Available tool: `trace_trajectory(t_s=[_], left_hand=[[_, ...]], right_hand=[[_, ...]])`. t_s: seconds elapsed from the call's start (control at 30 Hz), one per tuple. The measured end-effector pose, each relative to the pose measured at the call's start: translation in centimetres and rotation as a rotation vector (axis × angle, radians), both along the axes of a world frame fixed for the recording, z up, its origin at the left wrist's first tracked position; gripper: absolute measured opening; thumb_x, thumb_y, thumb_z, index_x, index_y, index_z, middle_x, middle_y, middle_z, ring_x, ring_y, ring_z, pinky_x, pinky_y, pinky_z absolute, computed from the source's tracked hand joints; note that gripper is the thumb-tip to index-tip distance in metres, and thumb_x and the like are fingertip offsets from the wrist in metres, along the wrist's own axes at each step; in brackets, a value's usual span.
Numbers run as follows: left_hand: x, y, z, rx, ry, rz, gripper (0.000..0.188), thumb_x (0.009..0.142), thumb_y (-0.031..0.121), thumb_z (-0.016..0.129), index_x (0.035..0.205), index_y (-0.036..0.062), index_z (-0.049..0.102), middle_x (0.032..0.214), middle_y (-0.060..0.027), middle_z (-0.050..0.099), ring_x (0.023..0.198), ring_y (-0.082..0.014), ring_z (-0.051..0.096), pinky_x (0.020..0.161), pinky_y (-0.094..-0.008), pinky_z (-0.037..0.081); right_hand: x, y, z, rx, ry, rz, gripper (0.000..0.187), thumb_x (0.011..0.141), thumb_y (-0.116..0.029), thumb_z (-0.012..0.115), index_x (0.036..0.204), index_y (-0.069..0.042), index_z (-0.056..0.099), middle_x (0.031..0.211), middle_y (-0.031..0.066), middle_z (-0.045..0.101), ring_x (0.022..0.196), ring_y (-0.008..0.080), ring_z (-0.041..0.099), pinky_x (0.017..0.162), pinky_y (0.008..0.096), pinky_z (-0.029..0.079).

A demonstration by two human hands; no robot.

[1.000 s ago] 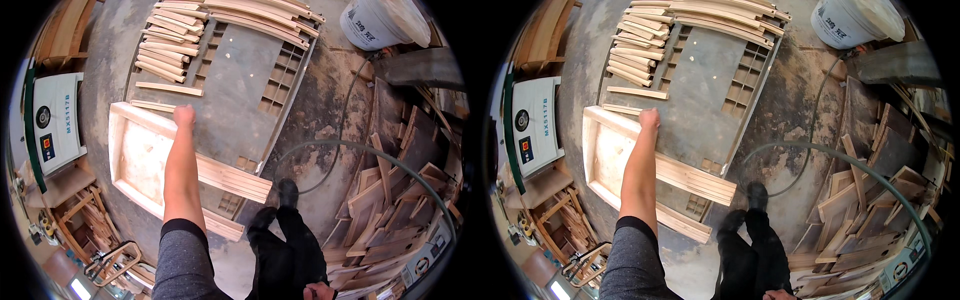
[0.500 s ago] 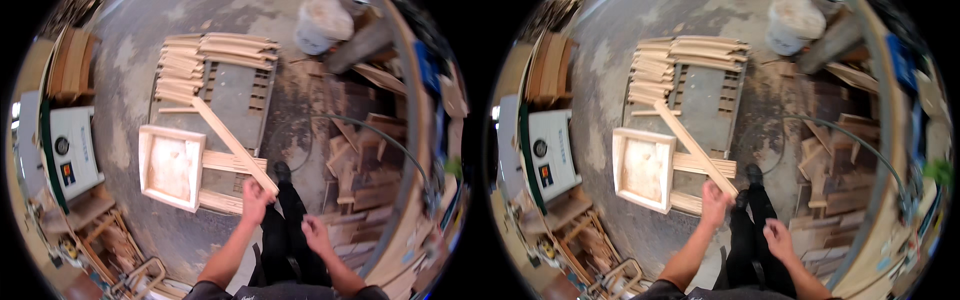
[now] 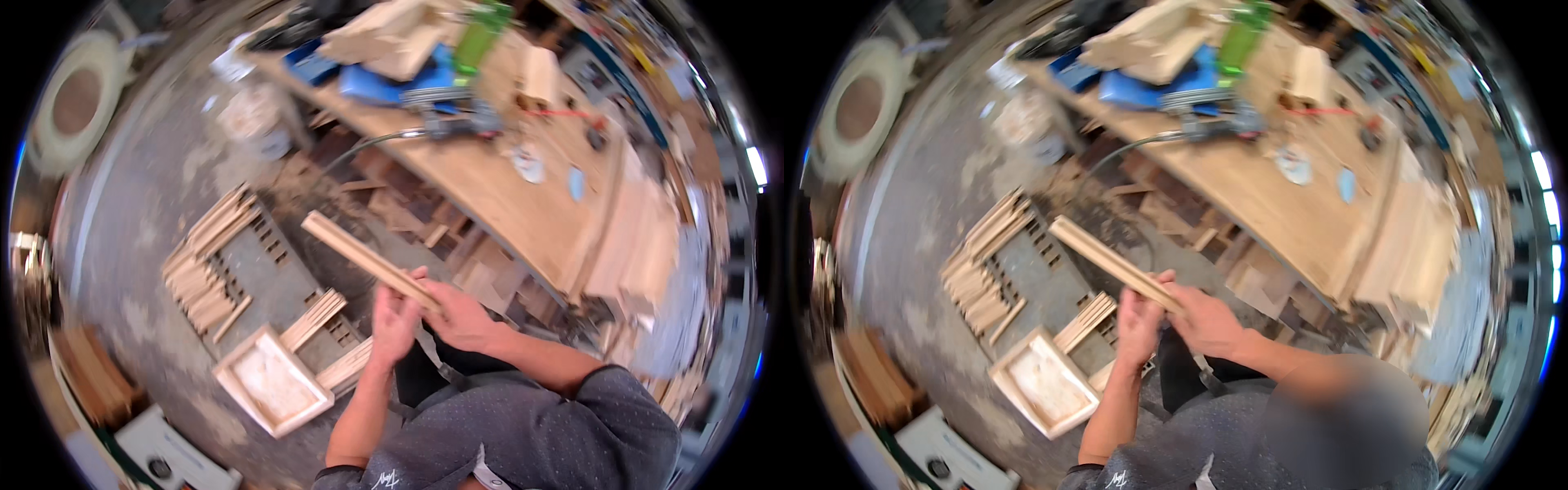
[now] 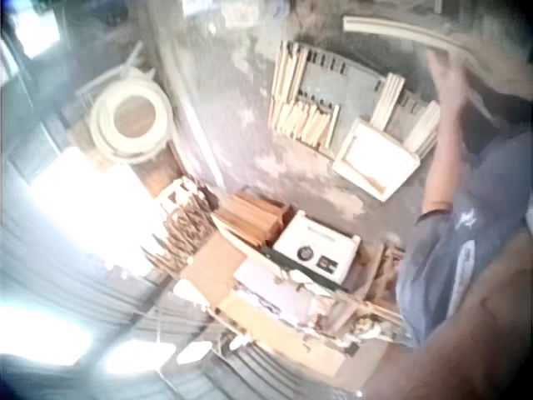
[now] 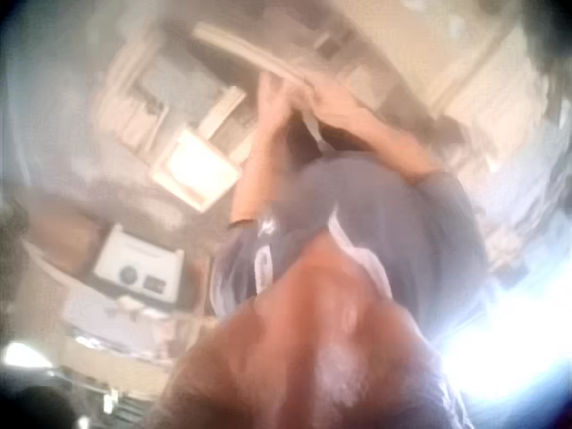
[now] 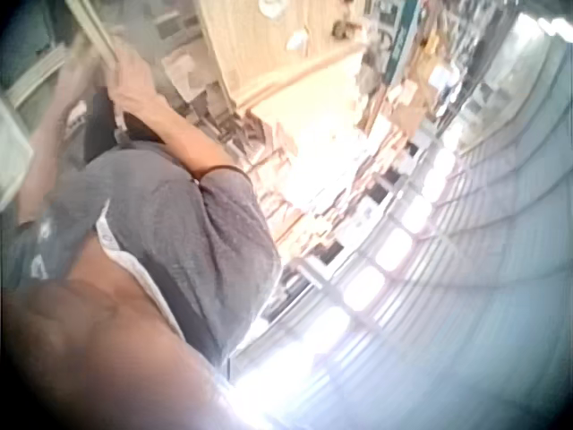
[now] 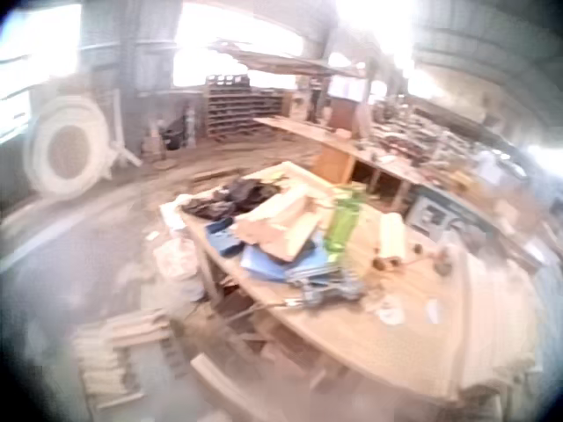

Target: The person assembles wooden furniture components in a workshop. They apply glue to dowels and slots using a brush, insert the dowels into the wood, and use a wooden mallet to tap the pieces together. The person secures the assembly in a bench vise and continues to hammer the joints tight.

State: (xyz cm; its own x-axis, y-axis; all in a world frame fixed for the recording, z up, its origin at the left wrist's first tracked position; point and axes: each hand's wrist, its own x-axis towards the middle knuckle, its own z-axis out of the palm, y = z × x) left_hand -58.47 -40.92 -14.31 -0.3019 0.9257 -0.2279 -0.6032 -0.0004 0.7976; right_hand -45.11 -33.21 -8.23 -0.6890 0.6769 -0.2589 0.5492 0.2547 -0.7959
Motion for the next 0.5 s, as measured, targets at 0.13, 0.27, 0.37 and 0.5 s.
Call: trace_trajectory(t_s=[0.13, 0.27, 0.37, 0.5], left_hand=[[3.5, 6.6, 5.6, -0.078, -0.236, 0.064, 0.021, 0.112, 0.019, 0.044, 0.123, 0.0036, 0.051, 0.098, -0.0134, 0.067, 0.094, -0.0309, 0.069, 0.087, -0.0460, 0.059], [6.4, 11.5, 8.7, 0.104, -0.176, -0.120, 0.024, 0.111, 0.021, 0.048, 0.125, 0.0028, 0.053, 0.098, -0.0126, 0.065, 0.086, -0.0267, 0.068, 0.082, -0.0443, 0.060], [12.1, 15.9, 7.4, -0.060, -0.103, -0.332, 0.027, 0.110, 0.019, 0.051, 0.128, -0.0002, 0.052, 0.098, -0.0154, 0.067, 0.084, -0.0249, 0.070, 0.077, -0.0402, 0.063], [19.8, 19.4, 3.4, -0.632, -0.191, -0.592, 0.032, 0.112, 0.028, 0.043, 0.115, -0.0004, 0.057, 0.100, -0.0163, 0.070, 0.086, -0.0258, 0.071, 0.078, -0.0424, 0.062]], right_hand=[[6.9, 0.5, 3.2, -0.068, 0.025, -0.101, 0.051, 0.099, -0.026, 0.065, 0.142, -0.005, 0.047, 0.116, 0.0262, 0.066, 0.108, 0.0443, 0.065, 0.091, 0.0513, 0.052], [14.9, 0.5, 5.1, -0.274, 0.025, -0.196, 0.046, 0.102, -0.032, 0.063, 0.133, -0.001, 0.050, 0.095, 0.0204, 0.069, 0.087, 0.0367, 0.070, 0.080, 0.0465, 0.054], [18.9, 0.9, 4.9, -0.377, 0.054, -0.373, 0.042, 0.103, -0.035, 0.061, 0.124, 0.000, 0.052, 0.084, 0.0154, 0.068, 0.074, 0.0310, 0.068, 0.072, 0.0438, 0.055], [23.4, 2.4, 4.0, -0.622, -0.091, -0.584, 0.038, 0.101, -0.036, 0.060, 0.109, 0.001, 0.057, 0.085, 0.0154, 0.068, 0.078, 0.0307, 0.067, 0.076, 0.0435, 0.054]])
